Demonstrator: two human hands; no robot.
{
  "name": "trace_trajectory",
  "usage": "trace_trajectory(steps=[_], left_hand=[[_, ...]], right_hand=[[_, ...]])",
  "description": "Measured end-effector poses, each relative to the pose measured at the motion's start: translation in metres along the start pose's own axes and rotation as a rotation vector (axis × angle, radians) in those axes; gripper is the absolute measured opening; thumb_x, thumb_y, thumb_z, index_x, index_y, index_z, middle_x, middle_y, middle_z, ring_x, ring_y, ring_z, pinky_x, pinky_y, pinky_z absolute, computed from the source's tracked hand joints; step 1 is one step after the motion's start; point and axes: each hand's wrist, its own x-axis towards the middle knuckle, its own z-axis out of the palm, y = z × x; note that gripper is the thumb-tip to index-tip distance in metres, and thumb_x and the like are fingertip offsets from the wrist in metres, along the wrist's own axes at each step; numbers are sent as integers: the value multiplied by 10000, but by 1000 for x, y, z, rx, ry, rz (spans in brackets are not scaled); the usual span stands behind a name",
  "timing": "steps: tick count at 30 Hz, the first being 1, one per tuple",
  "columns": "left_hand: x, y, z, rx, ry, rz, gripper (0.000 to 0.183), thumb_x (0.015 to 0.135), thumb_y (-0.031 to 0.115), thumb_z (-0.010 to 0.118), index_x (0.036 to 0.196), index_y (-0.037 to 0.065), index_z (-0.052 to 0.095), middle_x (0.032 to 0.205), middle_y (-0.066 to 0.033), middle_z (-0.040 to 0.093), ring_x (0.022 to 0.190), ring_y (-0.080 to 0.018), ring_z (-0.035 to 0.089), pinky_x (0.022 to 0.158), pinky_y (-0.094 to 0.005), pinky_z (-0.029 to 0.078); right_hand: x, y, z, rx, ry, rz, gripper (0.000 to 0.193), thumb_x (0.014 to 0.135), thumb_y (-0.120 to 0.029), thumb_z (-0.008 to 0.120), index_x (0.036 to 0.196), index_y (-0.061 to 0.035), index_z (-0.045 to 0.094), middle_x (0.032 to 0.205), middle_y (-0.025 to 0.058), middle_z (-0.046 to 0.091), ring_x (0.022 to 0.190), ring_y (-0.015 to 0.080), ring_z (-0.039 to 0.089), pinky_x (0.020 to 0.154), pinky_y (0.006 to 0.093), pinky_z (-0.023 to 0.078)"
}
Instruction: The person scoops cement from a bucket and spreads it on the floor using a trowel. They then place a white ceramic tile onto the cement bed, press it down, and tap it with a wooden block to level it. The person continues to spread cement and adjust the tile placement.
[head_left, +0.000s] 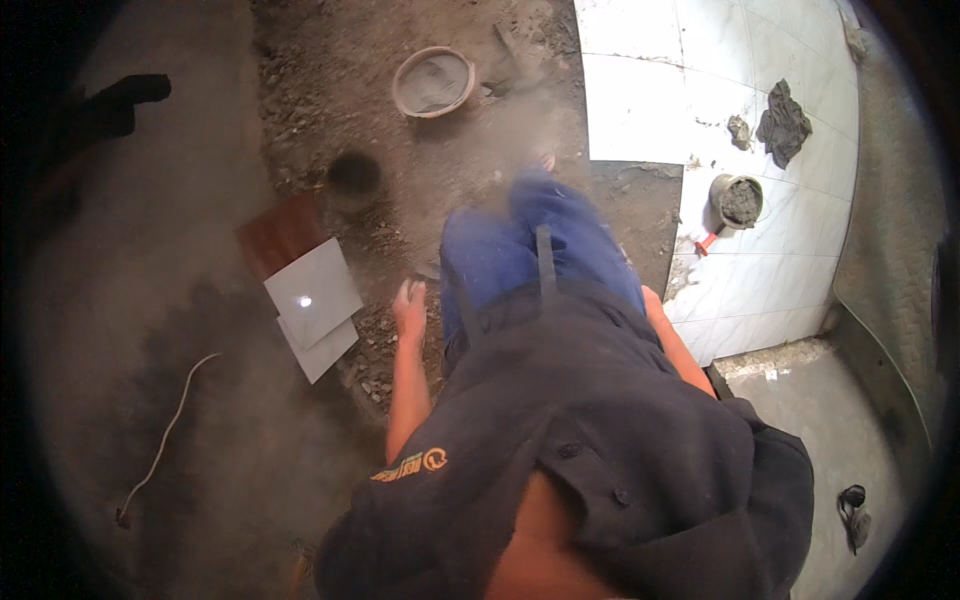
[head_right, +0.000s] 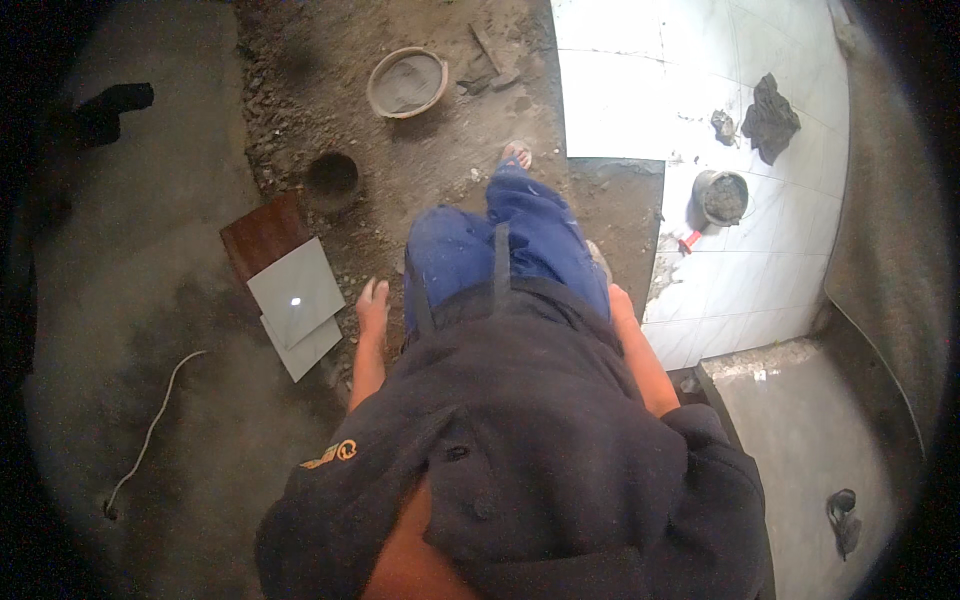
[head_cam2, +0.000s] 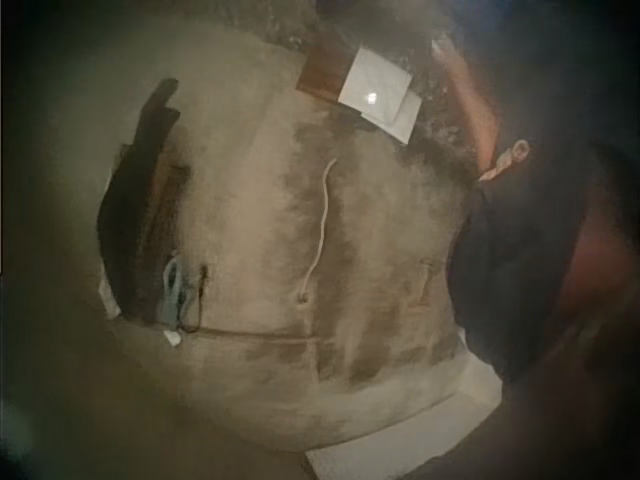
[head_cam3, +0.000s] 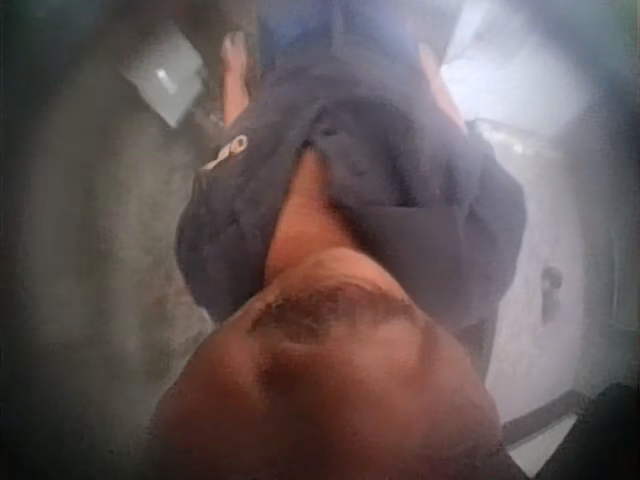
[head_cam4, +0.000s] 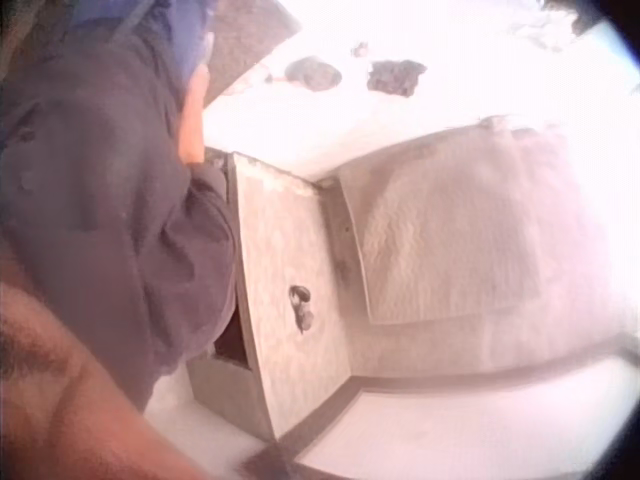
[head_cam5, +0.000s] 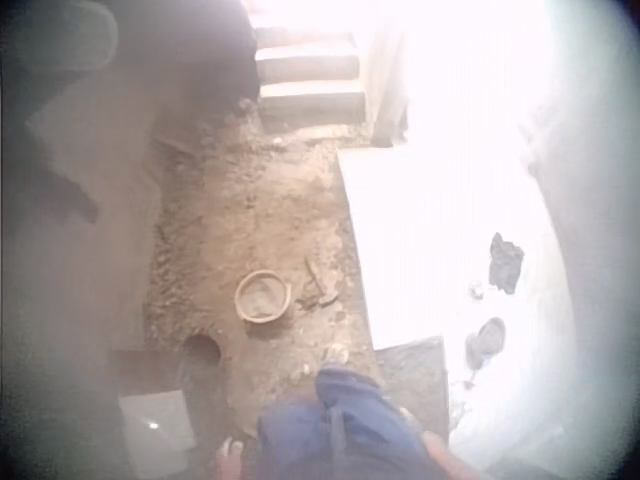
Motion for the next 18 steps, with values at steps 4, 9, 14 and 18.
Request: trace_trajectory(steps=[4, 9, 14, 18], left_hand=[[25, 51, -16, -59, 25, 138, 663, 942, 236, 626, 1454, -103, 376, 1437, -261, 505, 1316, -330, 521, 1082, -376, 409], [61, 75, -33, 237, 12, 253, 717, 916, 234, 658, 1471, -97, 348, 1459, -293, 462, 1361, -362, 465, 1132, -388, 355], [135, 95, -60, 578, 15, 369, 772, 900, 249, 679, 1482, -102, 311, 1499, -310, 394, 1408, -400, 388, 1176, -414, 294], [241, 146, -44, 776, -81, 562, 782, 895, 229, 677, 1480, -117, 292, 1512, -319, 365, 1425, -417, 350, 1190, -423, 272]], right_hand=[[-11, -94, -19, 23, 13, 325, 469, 927, -409, 521, 1077, 32, 578, 1112, 332, 646, 1098, 485, 608, 908, 534, 481], [-21, -139, -4, 111, 72, 498, 457, 919, -403, 550, 1094, 19, 577, 1119, 321, 649, 1104, 479, 609, 902, 534, 484], [-41, -170, 58, 295, 129, 677, 537, 838, -456, 696, 1053, 22, 580, 1063, 309, 653, 1063, 485, 610, 856, 520, 485], [-88, -203, 160, 426, 135, 812, 499, 861, -437, 687, 1061, 1, 557, 1046, 310, 640, 1019, 482, 615, 828, 524, 477]])
